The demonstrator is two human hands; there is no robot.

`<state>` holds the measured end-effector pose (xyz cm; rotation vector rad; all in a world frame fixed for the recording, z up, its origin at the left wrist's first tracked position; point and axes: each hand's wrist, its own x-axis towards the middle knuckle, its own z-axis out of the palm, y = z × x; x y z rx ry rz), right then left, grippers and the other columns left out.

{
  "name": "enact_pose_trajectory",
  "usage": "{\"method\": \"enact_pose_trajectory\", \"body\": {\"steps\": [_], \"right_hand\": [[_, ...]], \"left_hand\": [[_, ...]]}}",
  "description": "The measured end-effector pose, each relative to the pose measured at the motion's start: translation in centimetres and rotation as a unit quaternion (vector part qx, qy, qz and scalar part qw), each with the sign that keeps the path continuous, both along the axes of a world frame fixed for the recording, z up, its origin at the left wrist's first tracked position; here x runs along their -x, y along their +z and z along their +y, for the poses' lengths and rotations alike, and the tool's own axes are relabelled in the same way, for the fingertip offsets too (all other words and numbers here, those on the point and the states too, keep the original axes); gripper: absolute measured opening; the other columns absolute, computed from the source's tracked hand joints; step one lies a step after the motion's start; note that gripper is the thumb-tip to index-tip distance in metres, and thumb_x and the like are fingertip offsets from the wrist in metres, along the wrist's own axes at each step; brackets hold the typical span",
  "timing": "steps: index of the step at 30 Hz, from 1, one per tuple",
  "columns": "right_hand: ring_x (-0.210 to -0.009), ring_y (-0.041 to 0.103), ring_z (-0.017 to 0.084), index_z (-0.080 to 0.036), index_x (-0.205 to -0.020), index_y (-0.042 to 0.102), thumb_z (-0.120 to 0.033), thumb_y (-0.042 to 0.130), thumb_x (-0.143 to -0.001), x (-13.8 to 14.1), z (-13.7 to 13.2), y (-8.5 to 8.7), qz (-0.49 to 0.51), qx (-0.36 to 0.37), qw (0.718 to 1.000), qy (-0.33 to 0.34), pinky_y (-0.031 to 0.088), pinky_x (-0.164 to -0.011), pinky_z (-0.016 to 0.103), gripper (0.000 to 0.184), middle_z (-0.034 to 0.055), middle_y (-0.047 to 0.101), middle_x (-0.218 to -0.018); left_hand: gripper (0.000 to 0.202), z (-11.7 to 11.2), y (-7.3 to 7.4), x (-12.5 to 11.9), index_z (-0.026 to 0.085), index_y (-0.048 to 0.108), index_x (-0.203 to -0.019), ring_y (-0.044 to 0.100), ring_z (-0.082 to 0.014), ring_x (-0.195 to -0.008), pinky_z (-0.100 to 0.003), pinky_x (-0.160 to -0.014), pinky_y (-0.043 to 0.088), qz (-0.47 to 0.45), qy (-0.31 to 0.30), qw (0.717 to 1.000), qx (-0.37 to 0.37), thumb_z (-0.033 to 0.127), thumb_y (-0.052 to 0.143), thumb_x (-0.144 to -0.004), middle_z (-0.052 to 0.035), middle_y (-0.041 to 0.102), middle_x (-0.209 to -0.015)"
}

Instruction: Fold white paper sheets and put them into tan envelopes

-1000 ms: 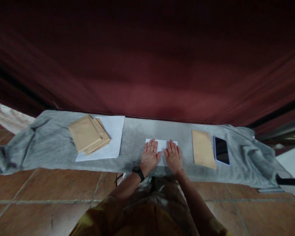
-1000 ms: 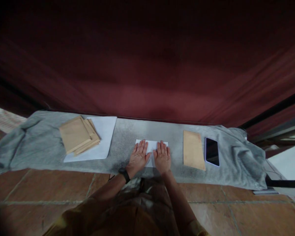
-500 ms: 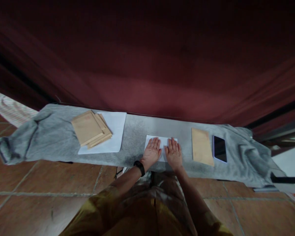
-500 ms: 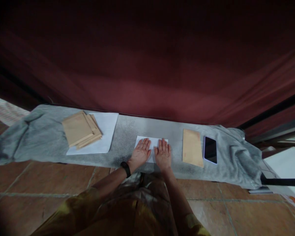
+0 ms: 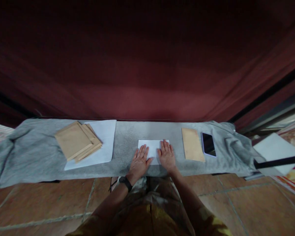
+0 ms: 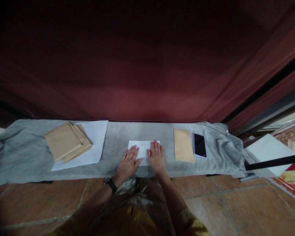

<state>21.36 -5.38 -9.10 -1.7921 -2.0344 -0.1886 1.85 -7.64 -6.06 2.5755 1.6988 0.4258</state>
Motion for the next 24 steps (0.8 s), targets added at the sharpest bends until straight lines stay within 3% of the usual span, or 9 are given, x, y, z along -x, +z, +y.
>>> {"method": "enact_pose_trajectory", "body": {"steps": [8,13,20,24], "right_hand": [[-0.145,0.042,0.031,-0.009,-0.153,0.042,-0.032,0.037,-0.106,1.1,-0.5,0.3,0.022,-0.037,0.999,-0.009,0.032,-0.118,0.053,0.053,0.0199,0.047,-0.155],[-0.145,0.044,0.025,-0.02,-0.153,0.044,-0.033,0.044,-0.104,2.5,-3.8,0.0,0.017,-0.034,0.998,0.058,0.032,-0.12,0.047,0.05,0.0096,0.049,-0.156],[-0.143,0.046,0.028,-0.014,-0.16,0.03,-0.038,0.044,-0.105,-0.2,-7.3,-0.2,-0.01,-0.048,0.998,0.031,0.033,-0.119,0.048,0.062,0.0155,0.047,-0.156],[-0.142,0.047,0.028,-0.013,-0.16,0.028,-0.038,0.044,-0.105,-0.6,-7.4,-0.1,-0.017,-0.054,0.998,0.027,0.034,-0.119,0.048,0.063,0.0159,0.047,-0.156]], "left_hand": [[0.069,-0.4,-0.6,1.8,0.012,0.04,-0.155,0.036,-0.0296,-0.15,-0.049,-0.123,0.029,0.0,0.0,1.0,-0.014,0.055,0.043,-0.1,-0.0172,0.039,-0.16],[0.066,-0.5,-1.4,2.3,0.014,0.04,-0.155,0.038,-0.0294,-0.149,-0.049,-0.12,0.032,0.002,0.004,0.999,-0.043,0.051,0.044,-0.1,-0.0153,0.042,-0.159],[0.065,-1.5,-2.2,4.1,0.01,0.039,-0.155,0.041,-0.0313,-0.147,-0.052,-0.119,0.034,-0.009,0.047,0.997,-0.063,0.047,0.041,-0.101,-0.0185,0.047,-0.155],[0.061,-2.1,-1.4,2.8,0.008,0.036,-0.156,0.035,-0.033,-0.15,-0.054,-0.12,0.032,-0.018,0.054,0.996,-0.075,0.04,0.038,-0.103,-0.0202,0.039,-0.16]]}}
